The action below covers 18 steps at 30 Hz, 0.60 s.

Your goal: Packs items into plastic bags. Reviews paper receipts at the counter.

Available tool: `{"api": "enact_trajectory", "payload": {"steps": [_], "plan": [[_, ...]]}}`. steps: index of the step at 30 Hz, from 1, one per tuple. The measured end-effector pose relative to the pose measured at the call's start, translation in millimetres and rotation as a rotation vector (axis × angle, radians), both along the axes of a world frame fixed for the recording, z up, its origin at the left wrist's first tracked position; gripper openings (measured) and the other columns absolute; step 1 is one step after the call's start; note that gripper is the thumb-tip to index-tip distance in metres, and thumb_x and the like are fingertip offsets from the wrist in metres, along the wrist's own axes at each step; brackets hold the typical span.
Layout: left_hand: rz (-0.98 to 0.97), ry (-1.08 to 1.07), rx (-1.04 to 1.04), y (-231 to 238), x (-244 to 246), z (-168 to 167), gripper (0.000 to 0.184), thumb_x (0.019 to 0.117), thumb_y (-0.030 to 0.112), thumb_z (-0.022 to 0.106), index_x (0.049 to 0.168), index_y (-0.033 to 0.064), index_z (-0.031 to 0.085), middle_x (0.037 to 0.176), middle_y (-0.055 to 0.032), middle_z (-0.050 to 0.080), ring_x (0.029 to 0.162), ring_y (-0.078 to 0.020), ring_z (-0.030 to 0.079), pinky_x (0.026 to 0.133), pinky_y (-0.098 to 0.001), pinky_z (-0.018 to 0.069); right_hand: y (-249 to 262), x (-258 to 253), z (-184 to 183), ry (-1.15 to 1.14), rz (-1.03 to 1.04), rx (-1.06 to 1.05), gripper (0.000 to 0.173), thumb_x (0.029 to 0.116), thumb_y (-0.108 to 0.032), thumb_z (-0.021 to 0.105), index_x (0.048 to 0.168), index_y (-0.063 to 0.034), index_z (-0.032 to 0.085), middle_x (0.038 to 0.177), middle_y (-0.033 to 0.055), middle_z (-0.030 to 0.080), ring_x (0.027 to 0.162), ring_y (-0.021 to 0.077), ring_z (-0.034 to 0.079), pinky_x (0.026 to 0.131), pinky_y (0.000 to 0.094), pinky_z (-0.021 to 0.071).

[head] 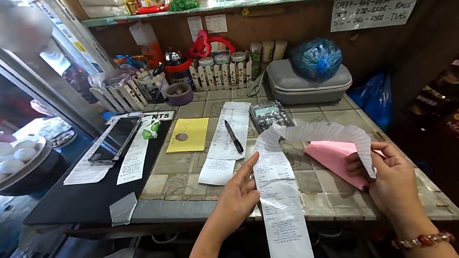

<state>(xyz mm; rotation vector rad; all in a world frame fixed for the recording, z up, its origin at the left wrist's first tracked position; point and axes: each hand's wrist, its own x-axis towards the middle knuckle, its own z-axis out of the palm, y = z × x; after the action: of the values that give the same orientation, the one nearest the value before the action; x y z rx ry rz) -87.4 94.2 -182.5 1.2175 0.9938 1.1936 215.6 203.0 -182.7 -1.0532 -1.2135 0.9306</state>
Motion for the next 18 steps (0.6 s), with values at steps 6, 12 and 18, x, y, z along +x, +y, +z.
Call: {"api": "enact_trajectory", "payload": {"steps": [6,12,18], "plan": [[-0.001,-0.001,-0.003,-0.8,-0.1,-1.8,0.078,0.0927,-0.003,0.054,0.162,0.0244,0.031,0.143,-0.0122,0.061,0.117,-0.0241,0.068,0.099,-0.0398,0.0573,-1.4,-0.4,-0.1,0.005,-0.016,-0.014,0.021,0.1050,-0.013,0.047,0.119,-0.0090,0.062,0.079,0.0044,0.072,0.058,0.0129,0.068,0.052,0.0272,0.0591],[-0.005,-0.012,0.010,-0.2,-0.5,-2.5,0.078,0.0931,-0.003,0.053,0.163,0.0229,0.030,0.146,-0.0127,0.058,0.121,-0.0245,0.066,0.102,-0.0403,0.0562,0.3,0.4,-1.4,0.003,-0.008,-0.014,0.021,0.1042,-0.013,0.047,0.119,-0.0087,0.061,0.078,0.0045,0.071,0.058,0.0134,0.069,0.052,0.0276,0.0594],[0.000,-0.010,0.005,-0.4,0.2,-2.7,0.078,0.0926,-0.003,0.054,0.162,0.0236,0.030,0.144,-0.0125,0.059,0.118,-0.0240,0.068,0.100,-0.0400,0.0573,-0.6,0.1,-0.9,0.006,-0.017,-0.011,0.020,0.1047,-0.013,0.048,0.119,-0.0083,0.061,0.078,0.0051,0.071,0.057,0.0134,0.068,0.051,0.0275,0.0590]]}}
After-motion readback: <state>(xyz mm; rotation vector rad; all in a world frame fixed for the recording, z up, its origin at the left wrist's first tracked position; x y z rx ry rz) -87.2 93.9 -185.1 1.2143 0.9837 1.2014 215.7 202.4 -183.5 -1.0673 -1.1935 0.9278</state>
